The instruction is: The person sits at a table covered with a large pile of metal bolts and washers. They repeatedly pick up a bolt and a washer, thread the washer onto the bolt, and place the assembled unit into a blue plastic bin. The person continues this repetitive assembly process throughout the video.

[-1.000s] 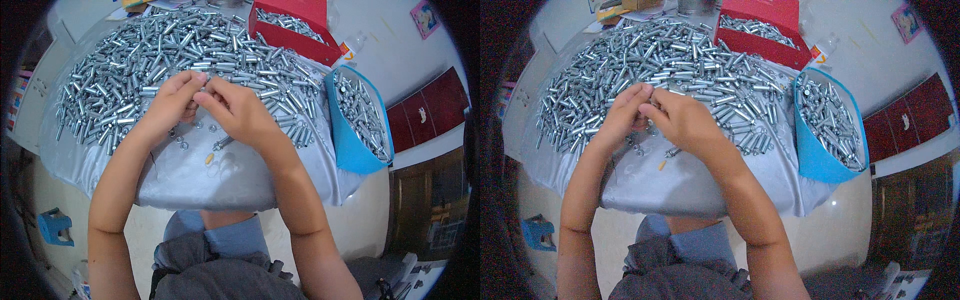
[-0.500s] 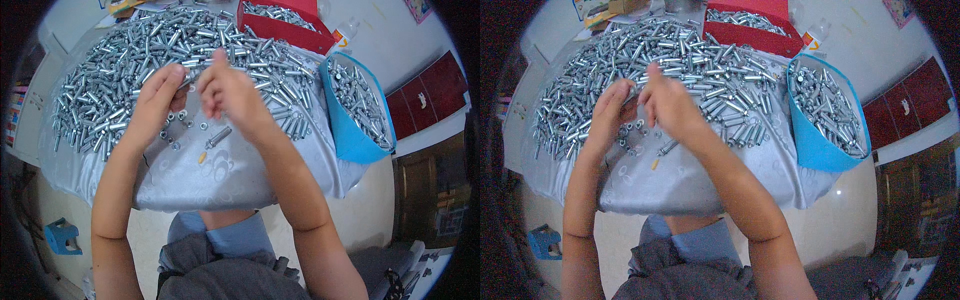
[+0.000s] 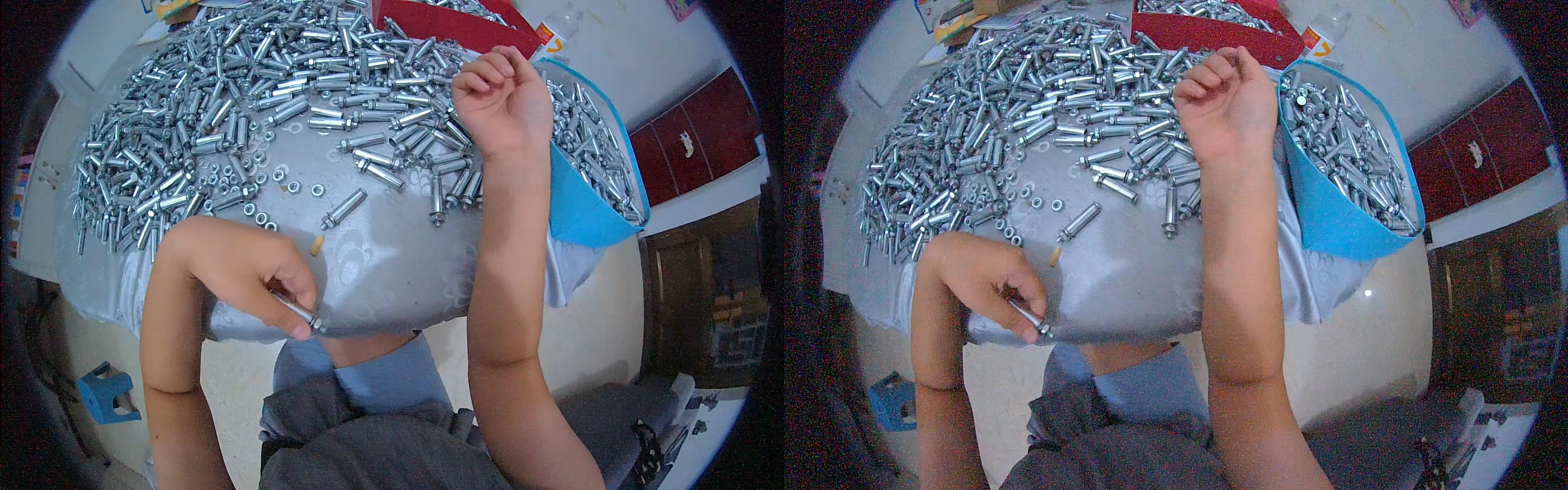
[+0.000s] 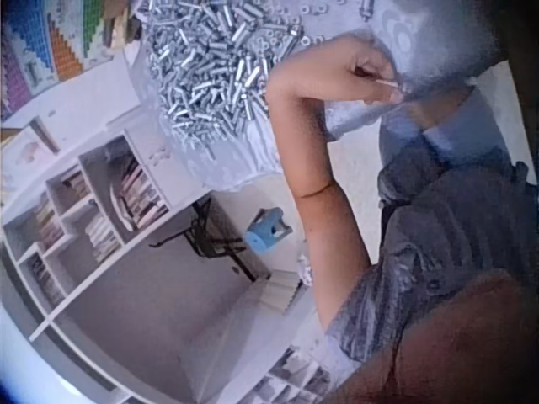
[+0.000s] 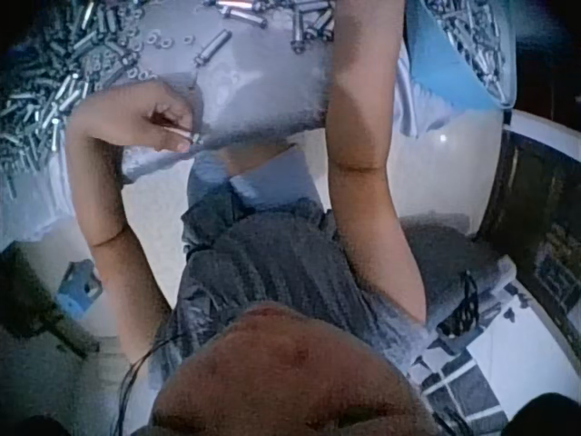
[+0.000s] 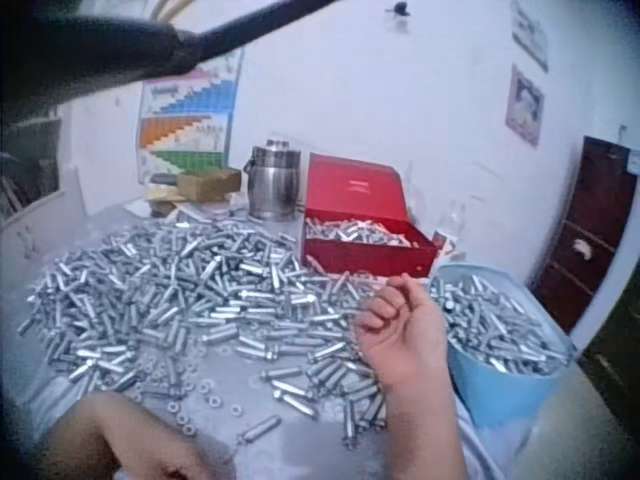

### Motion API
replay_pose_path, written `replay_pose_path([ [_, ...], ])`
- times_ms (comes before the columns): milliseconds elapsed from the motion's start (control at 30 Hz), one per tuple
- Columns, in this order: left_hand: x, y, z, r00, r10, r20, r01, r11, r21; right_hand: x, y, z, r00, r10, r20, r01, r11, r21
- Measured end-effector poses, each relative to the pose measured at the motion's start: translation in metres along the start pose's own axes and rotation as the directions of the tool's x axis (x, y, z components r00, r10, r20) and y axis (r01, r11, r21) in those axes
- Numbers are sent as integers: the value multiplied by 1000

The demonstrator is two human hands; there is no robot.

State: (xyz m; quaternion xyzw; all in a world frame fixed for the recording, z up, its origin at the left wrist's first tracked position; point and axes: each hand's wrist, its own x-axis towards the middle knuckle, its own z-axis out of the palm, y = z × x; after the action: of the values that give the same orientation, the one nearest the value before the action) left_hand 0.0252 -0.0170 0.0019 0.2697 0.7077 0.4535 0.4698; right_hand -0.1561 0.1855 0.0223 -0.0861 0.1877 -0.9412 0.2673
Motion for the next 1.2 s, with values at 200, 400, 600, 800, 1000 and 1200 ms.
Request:
replay_pose_path([
  [200,-23,-19,-8,843,288,-455,-406,895,-185,3,0,-5,997,70,40,-70,997,13],
  [400,-19,-5,-38,418,235,-878,-896,-54,-441,2,2,-7,994,60,90,-60,998,6],
  [600,-29,-25,-43,251,281,-926,-960,-54,-276,2,10,-4,989,122,83,-124,992,12],
  [800,-46,-37,-48,154,251,-956,-979,-93,-182,2,16,-1,990,128,56,-128,992,-10],
  [1000,-51,-41,-50,127,189,-974,-977,-147,-155,1,18,-2,991,134,15,-134,991,-18],
  [1200,-54,-50,-52,82,78,-994,-986,-142,-92,5,20,-5,991,130,13,-129,990,-57],
])
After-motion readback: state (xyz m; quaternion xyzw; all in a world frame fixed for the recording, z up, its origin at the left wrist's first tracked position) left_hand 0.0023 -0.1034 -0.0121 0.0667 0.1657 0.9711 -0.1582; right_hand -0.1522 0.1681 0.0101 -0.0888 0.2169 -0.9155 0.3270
